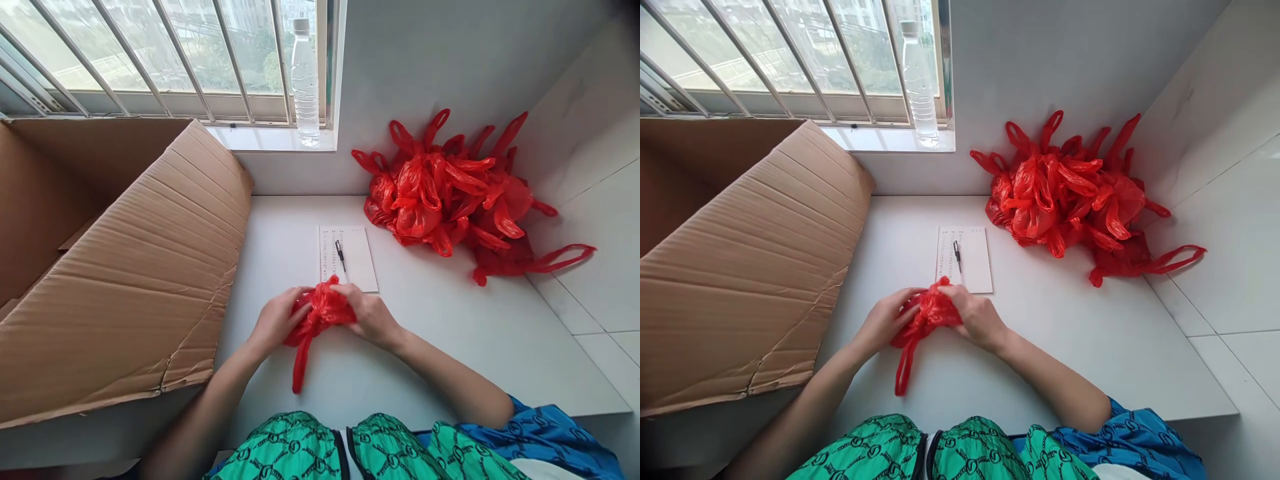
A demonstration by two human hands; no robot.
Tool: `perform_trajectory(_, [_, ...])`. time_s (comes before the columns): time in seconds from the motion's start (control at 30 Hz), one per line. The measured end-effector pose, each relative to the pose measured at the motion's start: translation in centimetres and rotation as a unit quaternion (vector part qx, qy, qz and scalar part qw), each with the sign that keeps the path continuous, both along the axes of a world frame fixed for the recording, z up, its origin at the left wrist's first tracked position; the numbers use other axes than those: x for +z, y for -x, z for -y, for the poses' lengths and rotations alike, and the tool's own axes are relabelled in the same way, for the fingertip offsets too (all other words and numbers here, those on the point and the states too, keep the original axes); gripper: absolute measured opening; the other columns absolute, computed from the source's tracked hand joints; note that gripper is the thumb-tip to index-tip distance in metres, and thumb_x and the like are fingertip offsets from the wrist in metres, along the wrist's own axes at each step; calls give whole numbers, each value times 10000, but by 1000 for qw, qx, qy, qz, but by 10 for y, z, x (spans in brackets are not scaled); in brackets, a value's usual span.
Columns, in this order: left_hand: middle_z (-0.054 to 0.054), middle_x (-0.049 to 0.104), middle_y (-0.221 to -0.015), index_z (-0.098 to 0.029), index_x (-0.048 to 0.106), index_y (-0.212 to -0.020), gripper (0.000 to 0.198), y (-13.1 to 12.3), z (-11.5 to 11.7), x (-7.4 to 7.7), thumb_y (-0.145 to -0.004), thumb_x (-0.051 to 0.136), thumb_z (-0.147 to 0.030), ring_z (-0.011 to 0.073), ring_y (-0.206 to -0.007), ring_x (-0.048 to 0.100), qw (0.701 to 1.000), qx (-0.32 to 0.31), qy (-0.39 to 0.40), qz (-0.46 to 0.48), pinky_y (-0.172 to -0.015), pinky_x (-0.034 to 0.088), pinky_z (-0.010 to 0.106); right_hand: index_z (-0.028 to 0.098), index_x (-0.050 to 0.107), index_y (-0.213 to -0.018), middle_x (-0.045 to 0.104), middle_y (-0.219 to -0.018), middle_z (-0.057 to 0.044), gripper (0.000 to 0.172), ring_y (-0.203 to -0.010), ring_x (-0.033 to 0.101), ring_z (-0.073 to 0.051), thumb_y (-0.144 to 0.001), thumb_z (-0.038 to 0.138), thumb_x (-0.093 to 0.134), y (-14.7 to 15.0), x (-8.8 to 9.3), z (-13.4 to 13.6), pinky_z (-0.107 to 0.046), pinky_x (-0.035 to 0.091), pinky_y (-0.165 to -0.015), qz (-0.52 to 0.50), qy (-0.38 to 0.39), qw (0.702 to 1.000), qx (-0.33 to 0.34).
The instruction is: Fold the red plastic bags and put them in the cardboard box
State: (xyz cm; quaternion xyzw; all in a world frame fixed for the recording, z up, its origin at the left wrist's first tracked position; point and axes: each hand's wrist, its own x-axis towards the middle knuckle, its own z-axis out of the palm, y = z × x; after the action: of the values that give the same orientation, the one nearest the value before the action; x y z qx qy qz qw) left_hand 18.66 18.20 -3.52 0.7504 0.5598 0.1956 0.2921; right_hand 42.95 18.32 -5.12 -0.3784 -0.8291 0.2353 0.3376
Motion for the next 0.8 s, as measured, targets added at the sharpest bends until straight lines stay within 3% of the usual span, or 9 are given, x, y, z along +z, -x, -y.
perform_trajectory(0.1, [9,706,-844,-222,664,-1076,403,11,-3,-1,-987,350,-458,165,-740,638,996,82,10,20,-681,474,255,281,334,-1413,541,-1290,-76,666,-890,652,-154,-802,97,527,-6,9,-13,-312,575,-775,-84,68,991,-78])
perform_trajectory(0.17, [26,715,-969,-227,633,-1159,391,19,0,3,-989,361,-451,176,-816,658,992,126,-13,26,-722,495,271,285,337,-1421,484,-1350,-91,716,-1071,614,-208,-760,87,527,-12,17,-14,-329,583,-768,-93,59,988,-112])
perform_trajectory(0.23, [56,667,-1179,-234,572,-1260,378,18,6,8,-994,378,-419,196,-1008,648,989,130,-65,32,-848,511,316,279,363,-1417,452,-1394,-107,705,-1254,505,-274,-757,114,552,-15,19,-9,-372,582,-797,-59,17,991,-122])
perform_trajectory(0.33, [81,542,-1386,-232,506,-1349,389,-3,18,11,-1001,400,-368,209,-1269,516,989,25,-146,-6,-1049,436,382,237,385,-1419,466,-1417,-134,661,-1329,435,-306,-795,174,593,-11,9,4,-488,485,-996,30,-67,992,-100])
perform_trajectory(0.4, [84,444,-1491,-234,417,-1437,459,-21,23,3,-995,430,-357,218,-1378,410,980,-79,-173,-67,-1141,346,419,199,363,-1450,457,-1457,-151,645,-1349,423,-308,-845,228,587,-6,-3,10,-544,334,-1123,109,-107,986,-68])
perform_trajectory(0.47, [98,356,-1552,-209,319,-1500,555,-34,24,-10,-984,454,-365,240,-1435,327,964,-133,-192,-130,-1181,277,458,172,308,-1495,411,-1511,-158,643,-1395,368,-319,-908,289,545,-1,-16,13,-589,184,-1176,181,-131,973,-57])
perform_trajectory(0.63, [121,252,-1592,-131,235,-1531,663,-39,22,-37,-967,473,-385,259,-1480,219,946,-131,-223,-198,-1216,175,487,139,162,-1554,279,-1582,-131,674,-1479,191,-326,-980,347,446,5,-31,14,-663,-81,-1153,261,-166,948,-73])
perform_trajectory(0.8, [134,255,-1588,-124,264,-1525,674,-38,25,-38,-957,482,-415,267,-1480,218,947,-116,-231,-191,-1211,191,472,134,159,-1556,265,-1580,-142,676,-1476,217,-304,-978,349,436,7,-34,15,-640,-103,-1158,260,-176,947,-74])
